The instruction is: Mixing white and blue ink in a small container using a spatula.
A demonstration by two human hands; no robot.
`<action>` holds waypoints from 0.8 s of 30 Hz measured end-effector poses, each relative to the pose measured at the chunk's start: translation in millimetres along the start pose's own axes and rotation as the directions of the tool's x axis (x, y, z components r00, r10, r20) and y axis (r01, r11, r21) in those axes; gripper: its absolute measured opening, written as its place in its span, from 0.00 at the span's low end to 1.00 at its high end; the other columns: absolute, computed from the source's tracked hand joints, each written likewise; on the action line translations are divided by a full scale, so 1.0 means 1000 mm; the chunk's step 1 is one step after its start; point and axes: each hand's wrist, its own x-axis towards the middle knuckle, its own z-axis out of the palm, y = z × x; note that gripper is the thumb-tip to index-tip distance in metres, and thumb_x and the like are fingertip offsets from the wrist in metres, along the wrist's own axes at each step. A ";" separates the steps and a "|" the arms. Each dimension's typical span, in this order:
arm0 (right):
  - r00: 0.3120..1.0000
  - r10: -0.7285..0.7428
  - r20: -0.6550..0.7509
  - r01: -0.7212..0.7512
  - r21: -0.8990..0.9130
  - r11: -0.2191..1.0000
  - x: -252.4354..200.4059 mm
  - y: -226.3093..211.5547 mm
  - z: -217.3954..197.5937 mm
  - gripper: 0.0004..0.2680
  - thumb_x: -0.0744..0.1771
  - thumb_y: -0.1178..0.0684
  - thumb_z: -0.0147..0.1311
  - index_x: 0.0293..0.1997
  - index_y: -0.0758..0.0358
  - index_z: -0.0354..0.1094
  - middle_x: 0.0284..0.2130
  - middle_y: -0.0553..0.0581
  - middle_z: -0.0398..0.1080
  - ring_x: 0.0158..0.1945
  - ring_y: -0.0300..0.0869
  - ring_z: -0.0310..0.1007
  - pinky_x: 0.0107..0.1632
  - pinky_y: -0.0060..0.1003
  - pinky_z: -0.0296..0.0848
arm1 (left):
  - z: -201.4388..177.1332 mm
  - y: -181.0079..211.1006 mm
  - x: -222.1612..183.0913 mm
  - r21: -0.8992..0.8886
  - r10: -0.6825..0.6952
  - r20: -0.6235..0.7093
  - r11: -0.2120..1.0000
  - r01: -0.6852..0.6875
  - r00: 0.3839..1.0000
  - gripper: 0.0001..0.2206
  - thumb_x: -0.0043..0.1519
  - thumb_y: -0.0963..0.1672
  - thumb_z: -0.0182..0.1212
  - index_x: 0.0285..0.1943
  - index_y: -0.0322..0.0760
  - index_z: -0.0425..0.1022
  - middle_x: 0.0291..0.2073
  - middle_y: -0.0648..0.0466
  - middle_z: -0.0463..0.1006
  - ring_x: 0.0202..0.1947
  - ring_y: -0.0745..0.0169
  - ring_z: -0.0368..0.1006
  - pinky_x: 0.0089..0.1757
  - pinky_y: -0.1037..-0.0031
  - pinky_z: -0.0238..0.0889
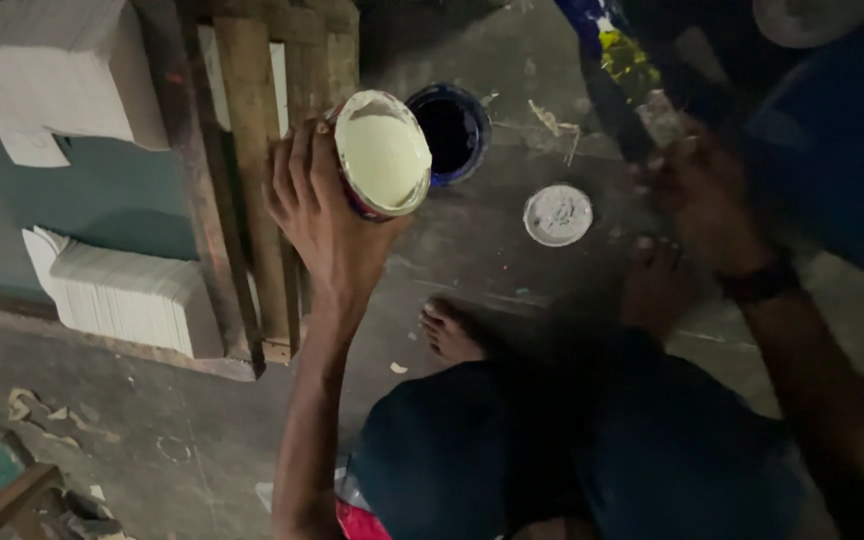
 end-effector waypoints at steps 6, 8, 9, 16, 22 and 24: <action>0.990 0.025 0.140 -0.058 0.234 0.970 0.034 0.028 0.009 0.14 0.73 0.55 0.49 0.68 0.48 0.60 0.55 0.53 0.71 0.58 0.42 0.72 0.62 0.45 0.75 | 0.001 0.002 -0.001 -0.058 -0.034 -0.031 0.998 0.032 0.999 0.49 0.52 0.56 0.85 0.76 0.39 0.54 0.71 0.45 0.63 0.73 0.37 0.56 0.68 0.41 0.48; 0.987 0.155 0.046 -0.161 0.179 0.971 0.049 0.028 0.032 0.12 0.73 0.52 0.47 0.67 0.51 0.63 0.59 0.50 0.70 0.64 0.43 0.72 0.55 0.38 0.73 | -0.001 0.003 0.001 -0.071 -0.040 -0.040 0.997 0.037 0.998 0.50 0.52 0.55 0.86 0.76 0.39 0.54 0.71 0.46 0.63 0.73 0.38 0.56 0.69 0.42 0.48; 0.986 0.159 0.044 -0.164 0.181 0.970 0.057 0.039 0.025 0.12 0.73 0.52 0.47 0.67 0.51 0.63 0.59 0.50 0.70 0.64 0.43 0.72 0.55 0.38 0.73 | -0.001 0.002 -0.001 -0.071 -0.041 -0.035 0.997 0.039 0.999 0.50 0.52 0.55 0.86 0.76 0.39 0.54 0.71 0.46 0.63 0.73 0.38 0.56 0.69 0.42 0.48; 0.987 0.014 0.159 -0.035 0.128 0.991 0.082 0.058 0.028 0.06 0.78 0.52 0.47 0.62 0.55 0.65 0.51 0.48 0.67 0.55 0.37 0.66 0.59 0.37 0.69 | 0.005 -0.003 -0.005 -0.123 -0.087 -0.016 0.989 0.085 0.996 0.51 0.48 0.54 0.87 0.76 0.38 0.54 0.72 0.45 0.63 0.73 0.39 0.57 0.70 0.43 0.48; 0.995 0.000 0.098 -0.007 0.073 0.997 0.076 0.046 0.033 0.11 0.76 0.50 0.45 0.68 0.52 0.63 0.58 0.49 0.69 0.59 0.39 0.69 0.61 0.39 0.72 | 0.006 -0.002 -0.005 -0.066 -0.057 -0.028 0.996 0.055 0.998 0.50 0.52 0.54 0.87 0.76 0.39 0.54 0.71 0.45 0.63 0.73 0.37 0.55 0.70 0.41 0.47; 0.997 0.015 0.071 -0.018 0.044 0.999 0.069 0.046 0.024 0.11 0.76 0.51 0.46 0.69 0.53 0.62 0.60 0.49 0.69 0.60 0.39 0.69 0.61 0.38 0.71 | 0.005 -0.003 -0.007 -0.034 -0.049 -0.031 0.998 0.048 0.998 0.49 0.54 0.55 0.86 0.77 0.39 0.53 0.72 0.45 0.62 0.74 0.37 0.55 0.69 0.41 0.47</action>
